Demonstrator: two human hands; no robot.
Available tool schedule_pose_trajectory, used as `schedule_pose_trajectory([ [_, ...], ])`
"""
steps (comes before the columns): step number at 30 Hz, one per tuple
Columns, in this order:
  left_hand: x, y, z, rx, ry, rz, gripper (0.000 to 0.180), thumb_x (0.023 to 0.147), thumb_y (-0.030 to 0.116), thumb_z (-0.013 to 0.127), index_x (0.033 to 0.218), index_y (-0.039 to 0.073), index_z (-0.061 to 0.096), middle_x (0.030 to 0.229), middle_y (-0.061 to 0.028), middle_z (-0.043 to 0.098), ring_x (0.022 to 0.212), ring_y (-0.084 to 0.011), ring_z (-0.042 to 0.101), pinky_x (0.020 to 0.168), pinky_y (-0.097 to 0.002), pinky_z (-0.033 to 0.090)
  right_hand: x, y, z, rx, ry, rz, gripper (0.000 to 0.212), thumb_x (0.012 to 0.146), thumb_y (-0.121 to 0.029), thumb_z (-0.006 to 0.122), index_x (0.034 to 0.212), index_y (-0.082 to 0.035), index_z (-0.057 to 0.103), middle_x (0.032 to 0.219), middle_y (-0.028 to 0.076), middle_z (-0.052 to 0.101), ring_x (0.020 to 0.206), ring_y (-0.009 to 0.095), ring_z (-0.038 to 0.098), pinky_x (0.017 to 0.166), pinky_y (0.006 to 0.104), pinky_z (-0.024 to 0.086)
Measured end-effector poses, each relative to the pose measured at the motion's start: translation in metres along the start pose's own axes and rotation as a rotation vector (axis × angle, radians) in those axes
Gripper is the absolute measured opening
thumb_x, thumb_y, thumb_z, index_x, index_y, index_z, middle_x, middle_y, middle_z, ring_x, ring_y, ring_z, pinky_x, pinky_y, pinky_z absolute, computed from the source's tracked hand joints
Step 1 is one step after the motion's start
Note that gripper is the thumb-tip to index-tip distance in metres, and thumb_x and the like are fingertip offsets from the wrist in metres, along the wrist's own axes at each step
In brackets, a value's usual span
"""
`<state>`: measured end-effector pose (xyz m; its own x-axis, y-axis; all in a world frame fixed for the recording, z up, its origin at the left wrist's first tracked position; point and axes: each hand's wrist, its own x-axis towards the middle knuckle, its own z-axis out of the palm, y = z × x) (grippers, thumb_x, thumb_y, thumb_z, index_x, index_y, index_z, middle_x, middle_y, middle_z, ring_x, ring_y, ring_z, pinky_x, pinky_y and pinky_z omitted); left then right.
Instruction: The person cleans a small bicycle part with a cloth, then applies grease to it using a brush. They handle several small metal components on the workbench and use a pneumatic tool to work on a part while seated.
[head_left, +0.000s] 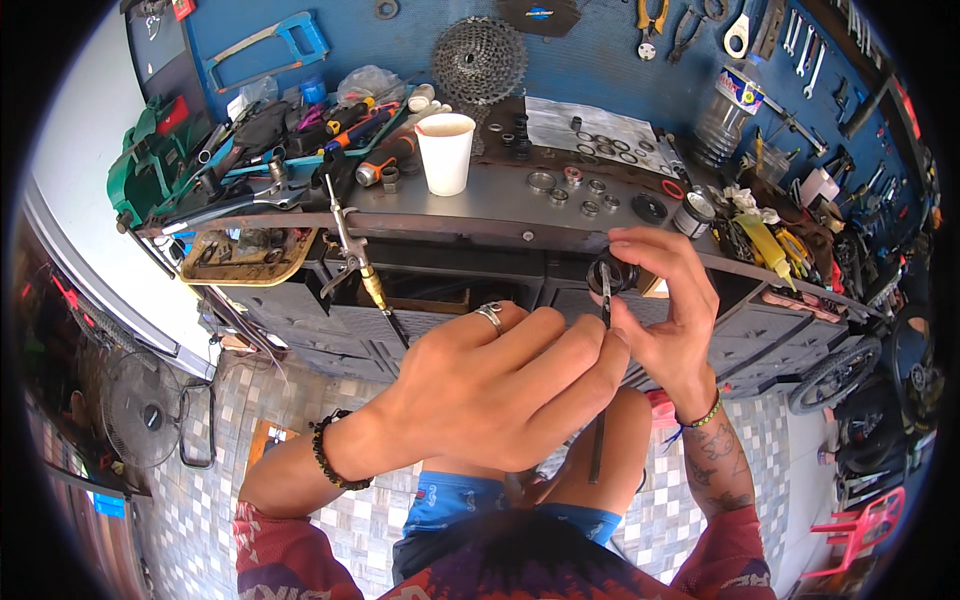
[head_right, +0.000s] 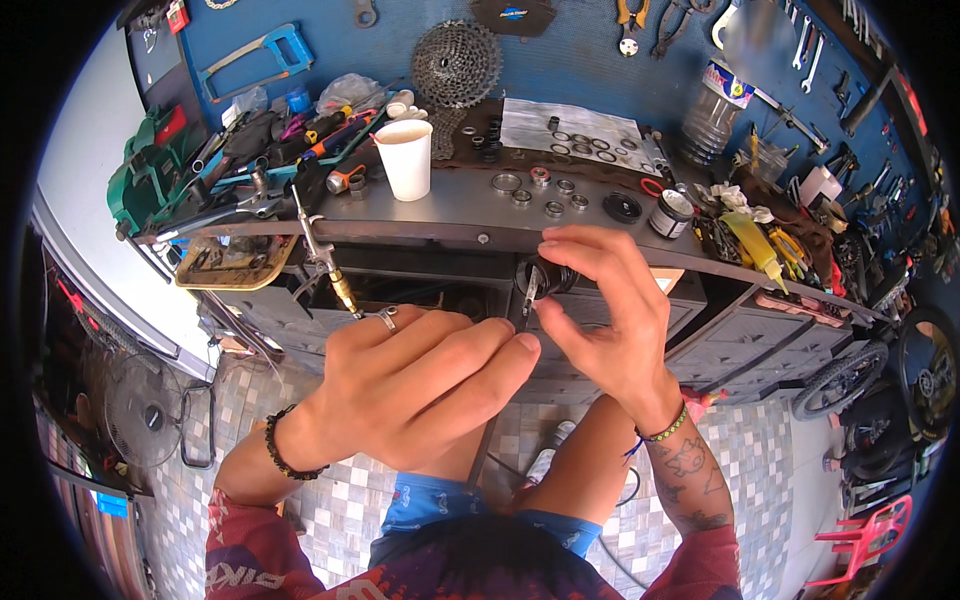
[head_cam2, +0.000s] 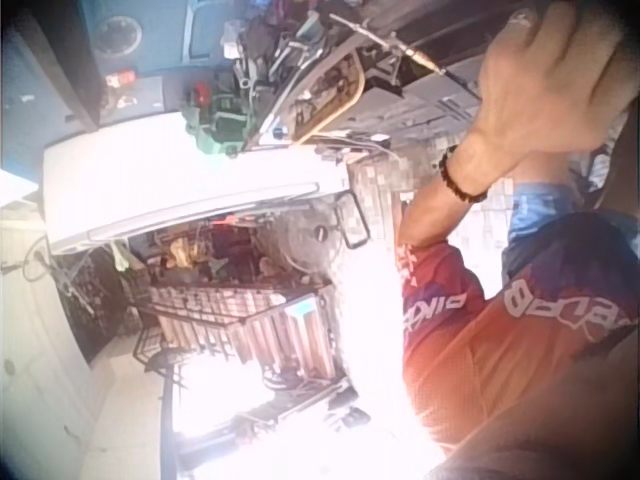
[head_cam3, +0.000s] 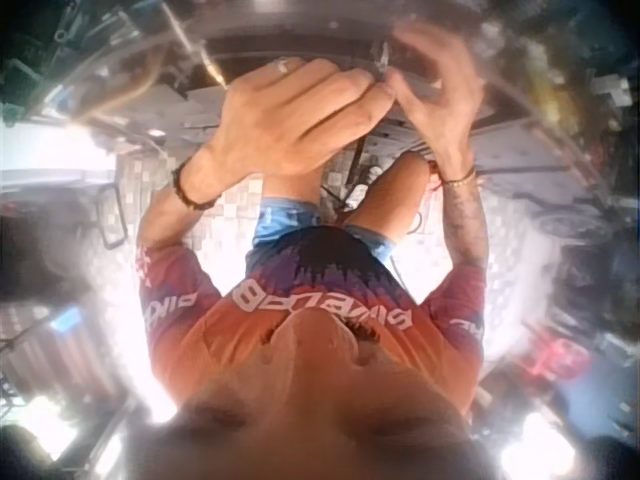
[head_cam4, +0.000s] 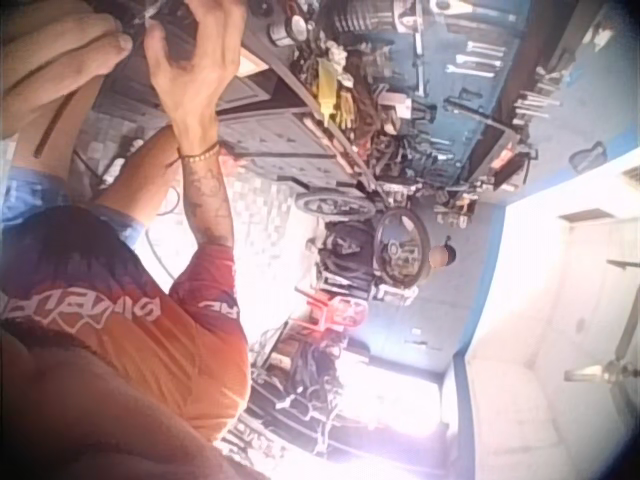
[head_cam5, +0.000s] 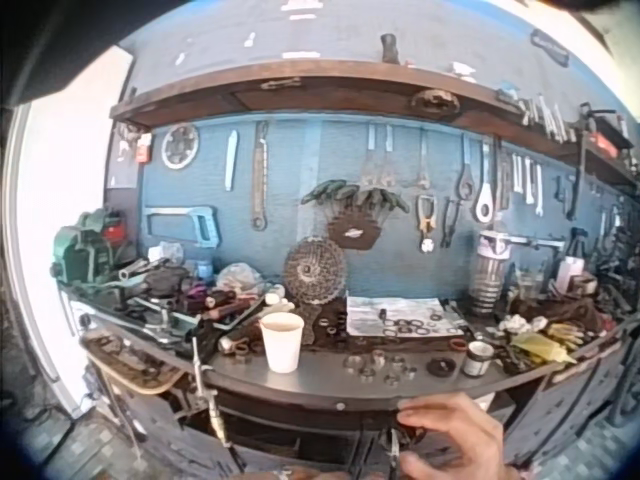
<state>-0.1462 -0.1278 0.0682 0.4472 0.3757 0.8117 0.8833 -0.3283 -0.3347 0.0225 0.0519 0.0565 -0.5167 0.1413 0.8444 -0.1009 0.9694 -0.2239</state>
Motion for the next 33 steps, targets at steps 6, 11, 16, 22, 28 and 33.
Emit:
schedule_pose_trajectory([
  [6,0.006,-0.002,0.005,0.017,0.024,-0.026,0.037,0.077,0.021,0.074,0.110,0.003,0.073,0.095,-0.0033,0.061,0.075,-0.0154,0.060,0.057,-0.0294,0.044,0.000,0.000,0.000,-0.020,0.000,-0.018,0.051,0.075,0.007,0.085,0.124,-0.004,0.075,0.131,0.016,0.075,0.117,0.033,0.075,0.099,0.0409,0.061],
  [11,0.018,-0.014,0.008,-0.202,0.073,-0.203,0.021,0.085,0.015,0.079,0.104,0.006,0.073,0.091,-0.0032,0.068,0.070,-0.0203,0.067,0.056,-0.0326,0.049,-0.001,0.001,0.001,-0.039,-0.004,-0.040,0.050,0.076,0.006,0.086,0.123,-0.004,0.074,0.130,0.016,0.075,0.117,0.033,0.075,0.099,0.0410,0.061],
  [16,0.026,-0.025,0.010,-0.405,0.096,-0.495,0.011,0.097,0.009,0.082,0.105,0.002,0.081,0.090,-0.0093,0.080,0.071,-0.0179,0.075,0.061,-0.0293,0.057,-0.006,0.001,0.000,-0.050,0.003,-0.028,0.049,0.076,0.004,0.087,0.123,-0.003,0.073,0.128,0.017,0.075,0.115,0.033,0.074,0.098,0.0411,0.059],
  [22,0.020,-0.019,0.020,-0.691,0.198,-0.808,0.014,0.100,0.012,0.082,0.101,-0.002,0.078,0.080,-0.0105,0.074,0.066,-0.0159,0.070,0.058,-0.0302,0.052,-0.008,0.002,0.003,-0.019,0.010,-0.005,0.047,0.078,0.003,0.089,0.122,-0.003,0.073,0.128,0.016,0.075,0.115,0.030,0.073,0.098,0.0404,0.058],
  [28,0.016,-0.009,0.020,-0.765,0.248,-0.899,0.014,0.102,0.008,0.081,0.109,-0.004,0.082,0.091,-0.0103,0.083,0.075,-0.0094,0.075,0.065,-0.0227,0.059,-0.009,0.002,0.003,-0.018,0.010,0.007,0.047,0.078,0.003,0.089,0.122,-0.003,0.074,0.129,0.016,0.075,0.116,0.031,0.073,0.099,0.0406,0.058],
  [33,0.010,-0.014,0.024,-0.593,0.254,-0.698,0.014,0.099,0.007,0.084,0.108,-0.003,0.082,0.095,-0.0110,0.084,0.076,-0.0109,0.076,0.066,-0.0230,0.060,-0.008,0.001,0.001,-0.056,-0.015,-0.011,0.050,0.077,0.004,0.087,0.125,-0.003,0.076,0.131,0.016,0.074,0.116,0.032,0.075,0.098,0.0397,0.061],
])
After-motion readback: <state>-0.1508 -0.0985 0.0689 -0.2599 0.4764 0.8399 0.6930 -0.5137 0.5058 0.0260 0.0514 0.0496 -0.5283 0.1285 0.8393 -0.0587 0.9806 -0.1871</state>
